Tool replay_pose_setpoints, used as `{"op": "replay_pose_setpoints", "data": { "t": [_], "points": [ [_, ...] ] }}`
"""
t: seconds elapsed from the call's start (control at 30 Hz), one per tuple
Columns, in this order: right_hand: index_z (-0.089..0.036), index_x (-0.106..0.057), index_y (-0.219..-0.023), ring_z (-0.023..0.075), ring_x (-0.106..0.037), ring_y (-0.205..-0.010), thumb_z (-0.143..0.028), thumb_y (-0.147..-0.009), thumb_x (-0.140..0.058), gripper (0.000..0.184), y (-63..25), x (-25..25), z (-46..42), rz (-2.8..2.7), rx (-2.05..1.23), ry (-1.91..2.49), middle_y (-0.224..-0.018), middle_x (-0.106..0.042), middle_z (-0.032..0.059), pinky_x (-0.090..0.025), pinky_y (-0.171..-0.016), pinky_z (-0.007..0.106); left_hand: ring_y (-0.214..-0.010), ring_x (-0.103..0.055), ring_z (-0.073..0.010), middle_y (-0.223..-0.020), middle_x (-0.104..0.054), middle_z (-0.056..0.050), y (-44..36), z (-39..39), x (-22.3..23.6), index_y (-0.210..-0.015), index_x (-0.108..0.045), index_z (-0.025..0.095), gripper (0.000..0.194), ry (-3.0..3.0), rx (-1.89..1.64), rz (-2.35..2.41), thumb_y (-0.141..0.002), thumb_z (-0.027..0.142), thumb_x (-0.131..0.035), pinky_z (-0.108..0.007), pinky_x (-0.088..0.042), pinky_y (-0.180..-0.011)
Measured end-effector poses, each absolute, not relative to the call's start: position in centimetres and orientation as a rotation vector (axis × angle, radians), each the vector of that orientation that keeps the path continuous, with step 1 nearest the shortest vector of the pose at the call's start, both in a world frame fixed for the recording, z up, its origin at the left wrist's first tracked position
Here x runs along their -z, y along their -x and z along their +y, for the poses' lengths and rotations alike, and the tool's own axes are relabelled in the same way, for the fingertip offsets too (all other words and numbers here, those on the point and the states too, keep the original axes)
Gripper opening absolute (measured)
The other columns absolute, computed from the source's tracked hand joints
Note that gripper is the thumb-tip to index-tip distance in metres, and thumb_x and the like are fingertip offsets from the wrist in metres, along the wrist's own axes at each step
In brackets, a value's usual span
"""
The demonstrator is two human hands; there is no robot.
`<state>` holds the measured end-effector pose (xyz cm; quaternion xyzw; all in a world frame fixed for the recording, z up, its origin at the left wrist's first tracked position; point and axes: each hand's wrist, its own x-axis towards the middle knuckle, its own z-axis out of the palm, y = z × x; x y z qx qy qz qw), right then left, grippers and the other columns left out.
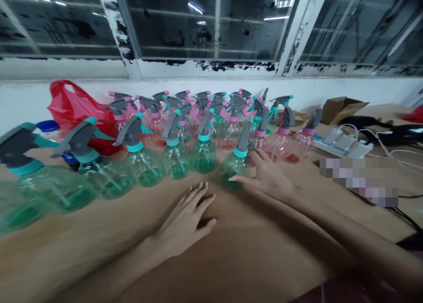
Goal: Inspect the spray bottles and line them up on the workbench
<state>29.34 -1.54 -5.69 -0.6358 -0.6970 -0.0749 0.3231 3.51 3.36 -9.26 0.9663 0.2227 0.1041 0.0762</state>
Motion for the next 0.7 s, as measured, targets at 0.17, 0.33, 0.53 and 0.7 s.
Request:
{"op": "replay_pose_setpoints", "data": {
  "t": [0.17,0.33,0.53,0.7],
  "points": [
    [-0.015,-0.045,-0.117,0.0346,-0.057,-0.100,-0.059,-0.074,-0.060,0.063,-30.0,5.3,0.8,-1.804,0.256,1.782,-0.104,-0.059,0.0160,-0.047,-0.081,0.050,-0.137,-0.027,-0.0290,-0.149,-0.032,-0.011,-3.4,3.6,9.3,-0.136,-0.039,0.020,0.052,-2.998,-0.276,0.682,-0.092,0.047,-0.039,-0.051,-0.032,-0.108],
    [-0.010,-0.040,-0.122,0.0369,-0.059,-0.099,-0.051,-0.075,-0.063,0.066,-29.9,5.1,2.5,-1.768,0.260,1.906,-0.105,-0.061,0.0201,-0.049,-0.074,0.048,-0.137,-0.028,-0.0302,-0.149,-0.032,-0.010,-3.5,3.6,9.1,-0.137,-0.039,0.021,0.052,-2.998,-0.241,0.689,-0.092,0.047,-0.039,-0.052,-0.033,-0.107],
    [-0.012,-0.044,-0.117,0.0355,-0.060,-0.096,-0.042,-0.074,-0.067,0.057,-30.1,5.1,4.0,-1.790,0.340,1.904,-0.100,-0.063,0.0172,-0.049,-0.072,0.045,-0.136,-0.028,-0.0305,-0.150,-0.031,-0.009,-3.6,3.5,8.9,-0.137,-0.039,0.021,0.051,-2.993,-0.208,0.702,-0.092,0.046,-0.039,-0.052,-0.033,-0.107],
    [-0.013,-0.045,-0.117,0.0359,-0.055,-0.102,-0.039,-0.075,-0.067,0.054,-30.4,5.2,4.5,-1.809,0.340,1.887,-0.100,-0.062,0.0160,-0.048,-0.076,0.047,-0.137,-0.027,-0.0294,-0.150,-0.030,-0.010,-3.6,3.5,8.8,-0.138,-0.037,0.022,0.052,-3.015,-0.168,0.700,-0.093,0.047,-0.037,-0.053,-0.034,-0.106]
  ]
}}
